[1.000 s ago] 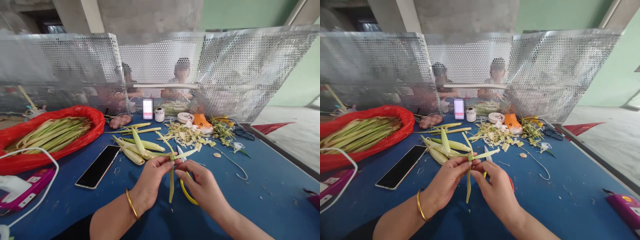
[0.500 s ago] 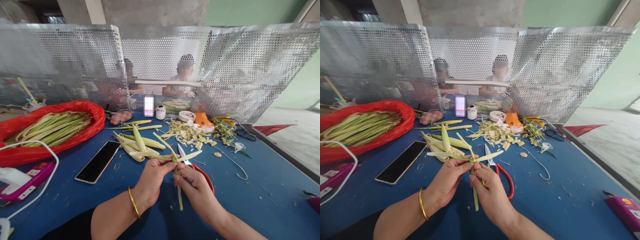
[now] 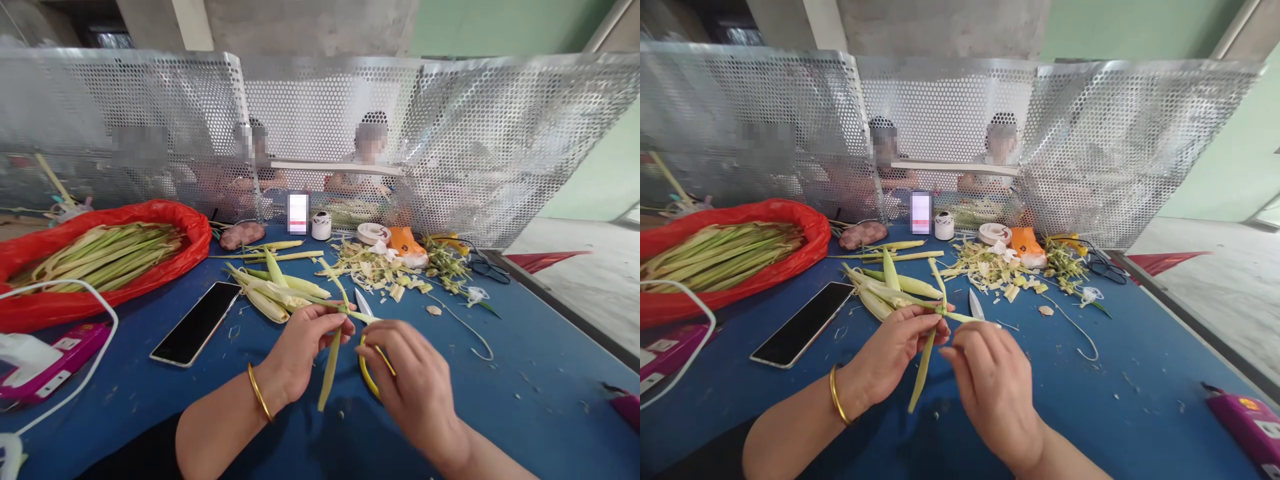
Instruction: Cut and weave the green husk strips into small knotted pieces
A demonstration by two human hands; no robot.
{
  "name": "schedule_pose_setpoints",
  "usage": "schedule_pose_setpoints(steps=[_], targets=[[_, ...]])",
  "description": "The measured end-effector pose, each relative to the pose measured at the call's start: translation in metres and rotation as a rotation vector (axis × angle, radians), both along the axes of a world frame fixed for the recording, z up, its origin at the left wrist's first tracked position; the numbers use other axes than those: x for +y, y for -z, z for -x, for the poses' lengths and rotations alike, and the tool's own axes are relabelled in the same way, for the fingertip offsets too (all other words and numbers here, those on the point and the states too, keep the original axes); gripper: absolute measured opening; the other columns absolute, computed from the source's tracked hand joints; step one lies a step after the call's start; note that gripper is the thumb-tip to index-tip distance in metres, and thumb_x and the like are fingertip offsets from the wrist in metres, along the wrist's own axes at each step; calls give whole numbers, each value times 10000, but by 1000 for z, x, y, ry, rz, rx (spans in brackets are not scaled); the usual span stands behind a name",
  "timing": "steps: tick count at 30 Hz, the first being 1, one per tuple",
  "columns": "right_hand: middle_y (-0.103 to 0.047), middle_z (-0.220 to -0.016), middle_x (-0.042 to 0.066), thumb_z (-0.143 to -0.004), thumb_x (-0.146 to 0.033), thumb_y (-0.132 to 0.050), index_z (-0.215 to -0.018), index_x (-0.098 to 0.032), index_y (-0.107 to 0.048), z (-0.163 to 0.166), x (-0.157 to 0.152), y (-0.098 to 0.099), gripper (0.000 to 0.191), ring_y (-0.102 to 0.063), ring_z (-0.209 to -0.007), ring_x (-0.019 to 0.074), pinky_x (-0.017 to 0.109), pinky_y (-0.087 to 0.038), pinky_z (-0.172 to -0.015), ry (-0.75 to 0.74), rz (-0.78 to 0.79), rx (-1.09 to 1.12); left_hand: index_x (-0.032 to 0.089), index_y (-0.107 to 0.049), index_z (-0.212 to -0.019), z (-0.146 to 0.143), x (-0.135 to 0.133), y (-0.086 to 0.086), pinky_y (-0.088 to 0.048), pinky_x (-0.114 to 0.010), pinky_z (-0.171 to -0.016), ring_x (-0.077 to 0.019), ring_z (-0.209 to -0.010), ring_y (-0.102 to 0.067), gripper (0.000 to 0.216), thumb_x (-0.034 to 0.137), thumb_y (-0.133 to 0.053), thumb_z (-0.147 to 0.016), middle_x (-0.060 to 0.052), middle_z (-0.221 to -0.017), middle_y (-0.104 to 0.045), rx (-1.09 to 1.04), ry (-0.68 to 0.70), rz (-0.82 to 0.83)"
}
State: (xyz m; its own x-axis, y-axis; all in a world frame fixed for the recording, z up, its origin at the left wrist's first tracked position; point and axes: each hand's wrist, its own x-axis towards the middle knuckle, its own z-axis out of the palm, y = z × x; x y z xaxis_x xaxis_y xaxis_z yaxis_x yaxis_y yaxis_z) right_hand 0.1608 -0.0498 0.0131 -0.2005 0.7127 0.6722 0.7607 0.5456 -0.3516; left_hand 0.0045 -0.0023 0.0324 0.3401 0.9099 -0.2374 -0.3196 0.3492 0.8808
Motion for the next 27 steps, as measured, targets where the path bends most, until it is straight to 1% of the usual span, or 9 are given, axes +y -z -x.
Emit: schedule_pose_setpoints(steps=[1,2,4,6,9,11,14,22,27], targets=[[-663,-973,94,-919,-230,-520,-938,-199,-566,-3,3,-2,59,-617,-896,229,347,-422,-801,72,-71,-36,127,-705,-890,0,-1,0,-472,-269,-745,-124,-691,-591,248,255,-754,-684,-26,-737,-656,6,13,-4],[-665,-1017,113,-912,-251,-530,-989,-194,-561,-5,6,-3,101,-615,-940,253,380,-406,-846,122,-101,-69,130,-699,-900,0,-1,1,-475,-264,-727,-114,-673,-582,266,259,-764,-677,-20,-750,-652,16,25,-10],[-691,-914,75,-928,-251,-501,-1006,-198,-554,-8,12,-4,108,-642,-835,225,396,-380,-900,102,-35,-112,138,-682,-889,-1,-3,3,-460,-226,-629,-93,-633,-556,284,264,-784,-656,-5,-749,-640,60,24,-36],[-673,-755,11,-952,-209,-448,-918,-206,-557,-6,15,-3,114,-628,-673,172,375,-367,-915,28,53,-136,143,-659,-855,-3,-4,5,-394,-191,-501,-85,-584,-523,276,271,-787,-647,17,-675,-609,125,-3,-72],[-602,-646,-9,-953,-146,-402,-764,-200,-530,-2,12,0,235,-559,-582,143,349,-365,-863,3,32,-194,147,-637,-831,-6,-5,7,-302,-182,-401,-79,-500,-475,268,296,-773,-654,45,-575,-557,207,-32,-128],[-562,-611,-7,-941,-123,-395,-708,-197,-502,0,8,0,266,-509,-553,138,333,-362,-799,7,-10,-226,145,-637,-824,-7,-5,8,-287,-182,-381,-72,-461,-453,256,311,-756,-669,49,-557,-553,231,-29,-138],[-522,-585,-10,-927,-106,-388,-669,-196,-474,0,3,-2,287,-455,-529,131,319,-344,-745,-7,-10,-253,145,-642,-811,-8,-6,9,-296,-181,-376,-68,-438,-444,244,313,-749,-670,47,-549,-557,238,-38,-113],[-525,-615,1,-889,-70,-392,-699,-198,-501,-3,-1,-4,254,-445,-558,146,332,-333,-758,-35,18,-266,137,-655,-838,-6,-4,10,-339,-174,-361,-63,-422,-436,247,298,-734,-668,36,-554,-564,215,-82,-142],[-502,-597,-5,-881,-52,-368,-673,-198,-490,0,-1,-3,282,-426,-547,141,324,-335,-749,-52,9,-271,135,-656,-832,-6,-1,14,-338,-170,-355,-60,-418,-438,226,278,-729,-674,36,-561,-561,226,-102,-129]])
